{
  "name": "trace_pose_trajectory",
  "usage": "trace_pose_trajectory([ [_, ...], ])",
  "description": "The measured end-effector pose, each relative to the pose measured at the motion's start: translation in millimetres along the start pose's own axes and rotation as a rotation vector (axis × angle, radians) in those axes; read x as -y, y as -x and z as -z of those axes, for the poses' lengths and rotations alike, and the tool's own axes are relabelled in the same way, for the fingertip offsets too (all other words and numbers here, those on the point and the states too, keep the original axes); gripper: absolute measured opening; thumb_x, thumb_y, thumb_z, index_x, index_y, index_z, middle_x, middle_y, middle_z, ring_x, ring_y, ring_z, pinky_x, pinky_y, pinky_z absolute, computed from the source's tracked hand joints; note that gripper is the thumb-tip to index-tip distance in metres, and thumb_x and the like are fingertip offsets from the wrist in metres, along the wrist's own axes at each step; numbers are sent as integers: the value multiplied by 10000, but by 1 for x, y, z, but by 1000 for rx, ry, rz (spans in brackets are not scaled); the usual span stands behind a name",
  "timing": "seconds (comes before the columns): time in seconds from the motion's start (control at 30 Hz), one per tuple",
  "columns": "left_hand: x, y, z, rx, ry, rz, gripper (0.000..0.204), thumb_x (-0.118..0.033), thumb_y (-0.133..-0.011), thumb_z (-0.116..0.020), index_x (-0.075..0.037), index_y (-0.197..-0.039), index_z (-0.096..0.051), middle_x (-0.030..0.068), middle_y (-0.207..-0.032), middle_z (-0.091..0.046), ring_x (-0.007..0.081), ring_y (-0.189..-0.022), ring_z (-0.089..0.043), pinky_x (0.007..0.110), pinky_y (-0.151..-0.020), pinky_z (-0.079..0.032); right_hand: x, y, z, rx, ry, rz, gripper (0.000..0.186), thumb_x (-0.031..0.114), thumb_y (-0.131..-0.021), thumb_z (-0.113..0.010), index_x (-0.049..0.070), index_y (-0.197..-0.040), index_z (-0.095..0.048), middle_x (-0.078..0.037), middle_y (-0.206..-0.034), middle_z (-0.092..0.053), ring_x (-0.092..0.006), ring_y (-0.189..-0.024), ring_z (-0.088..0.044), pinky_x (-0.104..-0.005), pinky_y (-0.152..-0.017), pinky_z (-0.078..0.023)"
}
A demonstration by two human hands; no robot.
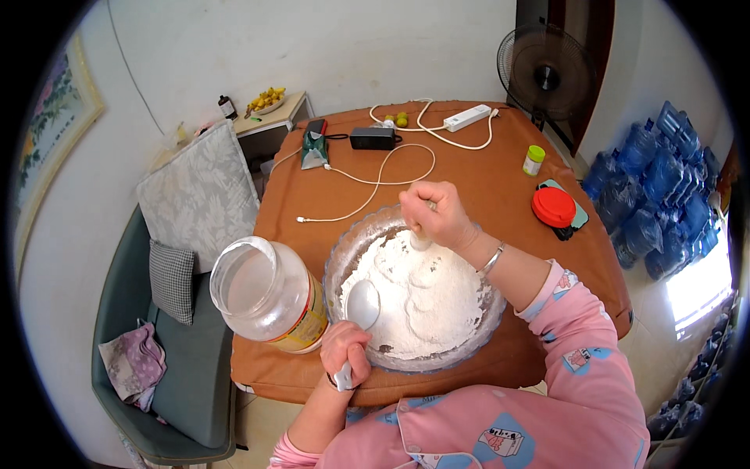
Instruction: The person mixes a white powder in a glass bowl using a wooden pestle and a white plastic spoon. They stir the powder in circular motions and occasionally scoop it into a clear plastic jar held in their left hand.
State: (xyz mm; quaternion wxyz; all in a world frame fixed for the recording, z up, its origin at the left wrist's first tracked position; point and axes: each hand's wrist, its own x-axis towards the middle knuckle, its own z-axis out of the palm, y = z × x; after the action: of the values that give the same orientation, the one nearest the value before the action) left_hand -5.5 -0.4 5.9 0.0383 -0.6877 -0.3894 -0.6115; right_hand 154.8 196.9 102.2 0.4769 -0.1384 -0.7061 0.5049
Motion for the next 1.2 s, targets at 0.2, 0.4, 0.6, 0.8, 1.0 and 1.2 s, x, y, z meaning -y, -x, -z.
trace_pose_trajectory([
  [0.2, 0, -2, 0, 12, 7, -10, 215, -155, -979, -417, -25, -857, -536, 61, -592, -491, 184, -485, -463, 307, -485, -379, -1, 10, -5, 118, 164, 24, 253, 117, -895, -610, -7, -678, -567, -32, -576, -547, -88, -536, -480, -273, -509, -399],
  [0.4, 0, 0, 0, -31, 25, 17, 213, -156, -947, -483, -26, -806, -575, 74, -593, -539, 240, -508, -538, 339, -494, -423, -3, 33, -22, 267, 260, 130, 249, 105, -886, -611, -2, -668, -554, -52, -565, -531, -109, -537, -483, -283, -514, -398],
  [0.6, 0, -1, -1, -28, 6, 5, 201, -147, -950, -468, -24, -821, -562, 72, -593, -529, 224, -503, -517, 332, -495, -411, 3, 2, -24, 82, -75, -93, 260, 149, -888, -635, 2, -684, -570, 9, -576, -548, -64, -545, -495, -251, -517, -412],
  [0.8, 1, 0, -1, -20, 6, -19, 194, -131, -950, -450, -20, -827, -551, 73, -596, -517, 211, -494, -499, 320, -488, -401, -14, -12, -46, 155, 181, 211, 224, 140, -843, -678, 13, -686, -581, -38, -608, -596, -104, -573, -571, -267, -556, -457],
  [1.0, 1, 0, -1, -34, 26, -1, 171, -127, -924, -500, -16, -819, -575, 84, -594, -540, 253, -514, -545, 342, -501, -431, -8, 0, -12, 193, 401, 327, 198, 100, -824, -678, 24, -672, -575, -80, -617, -604, -199, -546, -594, -303, -539, -468],
  [1.2, 2, 1, 0, -33, 16, -10, 164, -116, -923, -500, -11, -823, -577, 97, -614, -554, 264, -522, -552, 347, -508, -437, 15, 32, 17, 153, 446, 149, 209, 92, -833, -670, 11, -675, -560, -68, -613, -595, -161, -542, -580, -286, -524, -452],
])
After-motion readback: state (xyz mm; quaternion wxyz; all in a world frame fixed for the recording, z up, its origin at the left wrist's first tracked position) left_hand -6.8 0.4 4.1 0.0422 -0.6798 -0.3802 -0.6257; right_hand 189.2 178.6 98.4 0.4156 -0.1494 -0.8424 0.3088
